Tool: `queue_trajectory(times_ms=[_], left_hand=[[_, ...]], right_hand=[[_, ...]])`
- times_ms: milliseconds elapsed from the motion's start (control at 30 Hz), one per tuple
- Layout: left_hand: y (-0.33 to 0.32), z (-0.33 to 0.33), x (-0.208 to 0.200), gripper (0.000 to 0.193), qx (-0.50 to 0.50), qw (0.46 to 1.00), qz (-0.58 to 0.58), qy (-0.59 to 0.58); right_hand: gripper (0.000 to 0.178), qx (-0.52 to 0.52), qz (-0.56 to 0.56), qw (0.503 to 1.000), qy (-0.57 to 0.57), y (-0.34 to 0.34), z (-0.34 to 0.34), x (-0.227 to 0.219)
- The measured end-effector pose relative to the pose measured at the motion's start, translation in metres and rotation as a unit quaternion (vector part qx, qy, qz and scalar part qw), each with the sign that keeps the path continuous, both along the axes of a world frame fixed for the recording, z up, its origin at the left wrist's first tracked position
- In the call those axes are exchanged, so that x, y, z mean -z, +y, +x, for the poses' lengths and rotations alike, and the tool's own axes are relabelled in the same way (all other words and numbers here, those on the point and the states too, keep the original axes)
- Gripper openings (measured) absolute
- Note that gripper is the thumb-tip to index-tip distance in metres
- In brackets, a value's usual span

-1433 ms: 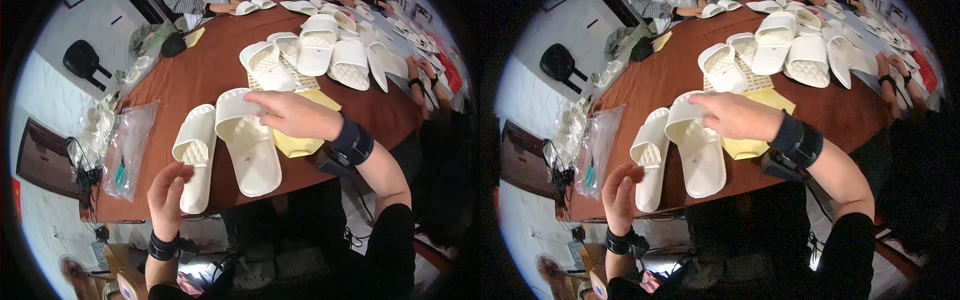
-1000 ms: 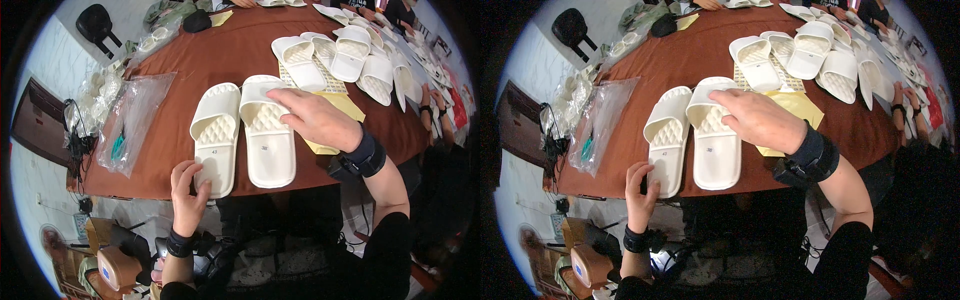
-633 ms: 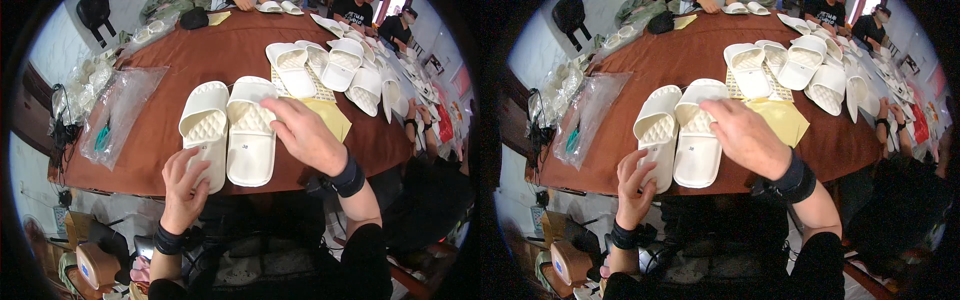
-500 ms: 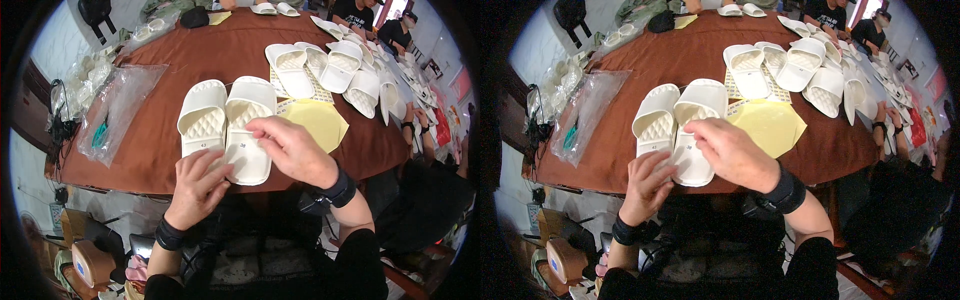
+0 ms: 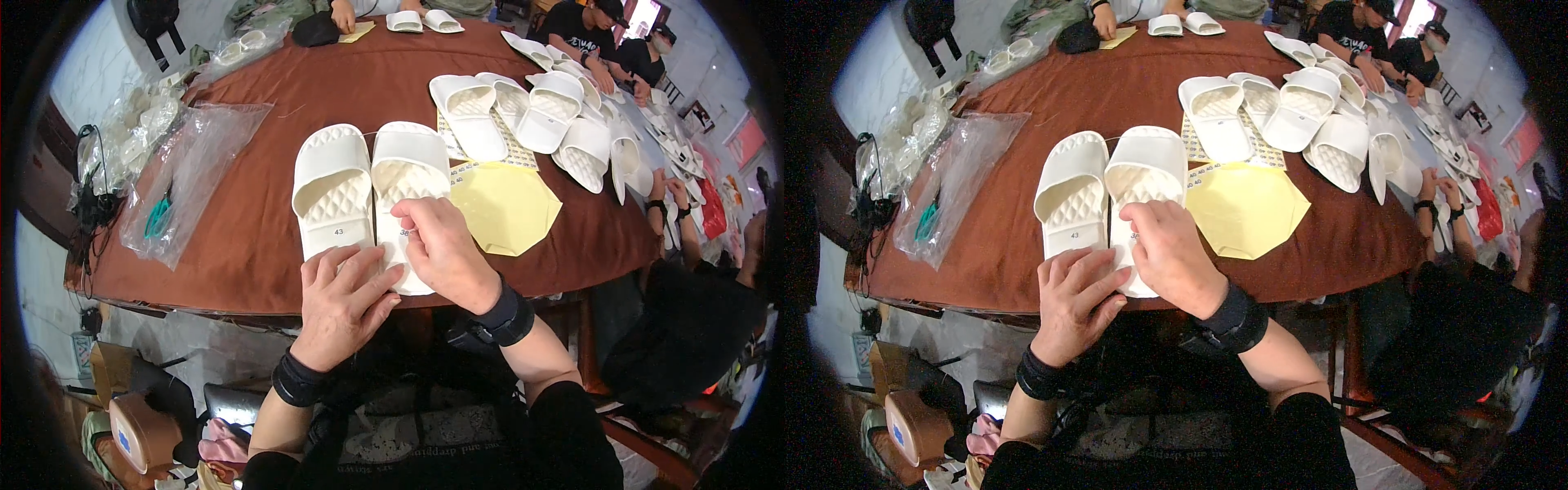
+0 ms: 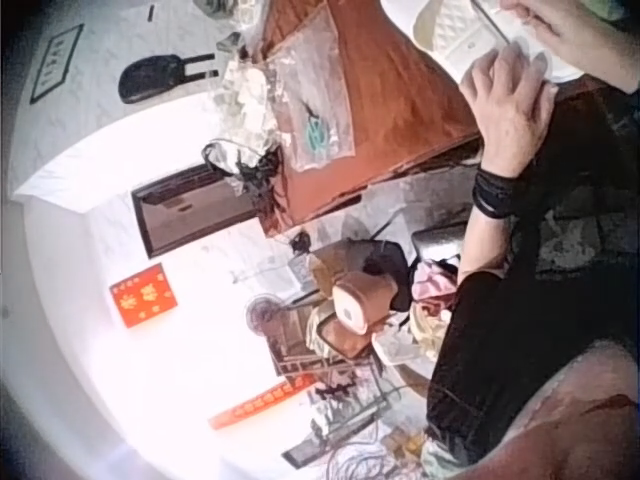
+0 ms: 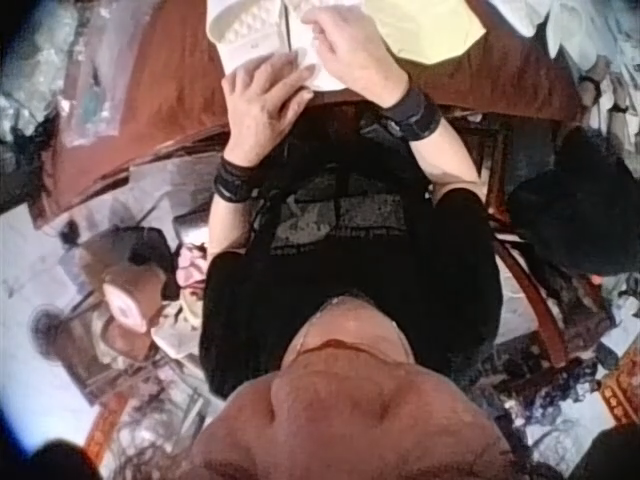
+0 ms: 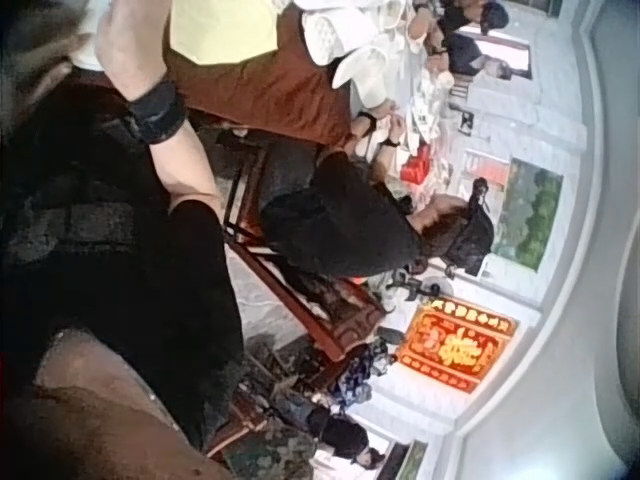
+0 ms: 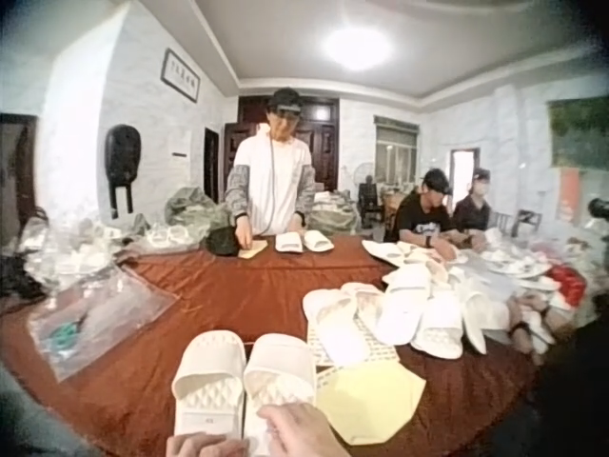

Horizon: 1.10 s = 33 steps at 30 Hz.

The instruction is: Inspecting white slippers for quality and placing them into clear plastic packaging bags on a workshop table.

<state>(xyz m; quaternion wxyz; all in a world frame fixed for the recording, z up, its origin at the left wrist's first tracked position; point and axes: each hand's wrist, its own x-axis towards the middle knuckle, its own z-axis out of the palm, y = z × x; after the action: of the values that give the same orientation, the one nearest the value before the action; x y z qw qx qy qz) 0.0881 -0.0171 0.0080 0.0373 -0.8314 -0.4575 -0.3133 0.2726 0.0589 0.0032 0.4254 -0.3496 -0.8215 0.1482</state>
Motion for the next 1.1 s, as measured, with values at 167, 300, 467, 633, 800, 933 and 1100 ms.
queue_trajectory(times_ms=[167,300,467,633,800,933,1100], left_hand=[[-0.0006,0.0002,0.0024,0.035,-0.008,1.000,0.007,-0.015],[-0.0007,-0.0003,0.0034,0.037,-0.003,1.000,0.020,-0.020],[-0.0005,0.0000,0.0046,0.039,-0.006,0.999,0.022,-0.025],[-0.0006,-0.0004,0.0054,0.040,-0.006,0.999,0.020,-0.028],[-0.0006,-0.0003,0.0053,0.040,-0.005,0.999,0.018,-0.031],[-0.0007,-0.0001,0.0051,0.038,-0.005,0.999,0.018,-0.030],[-0.0012,-0.0001,0.0052,0.037,-0.008,0.999,0.016,-0.031]], right_hand=[[0.037,0.018,0.018,0.999,-0.022,-0.0032,-0.0022,-0.0005],[0.038,0.014,0.021,0.999,-0.032,-0.0019,-0.0021,-0.0019],[0.038,0.008,0.020,0.999,-0.034,0.0005,-0.0026,-0.0025],[0.038,0.002,0.009,0.999,-0.032,0.0013,-0.0033,-0.0025],[0.037,-0.002,0.017,0.999,-0.034,0.0027,-0.0035,-0.0018],[0.037,-0.004,0.024,0.999,-0.038,0.0029,-0.0029,-0.0013],[0.038,0.001,0.008,1.000,-0.027,0.0016,-0.0036,-0.0003]])
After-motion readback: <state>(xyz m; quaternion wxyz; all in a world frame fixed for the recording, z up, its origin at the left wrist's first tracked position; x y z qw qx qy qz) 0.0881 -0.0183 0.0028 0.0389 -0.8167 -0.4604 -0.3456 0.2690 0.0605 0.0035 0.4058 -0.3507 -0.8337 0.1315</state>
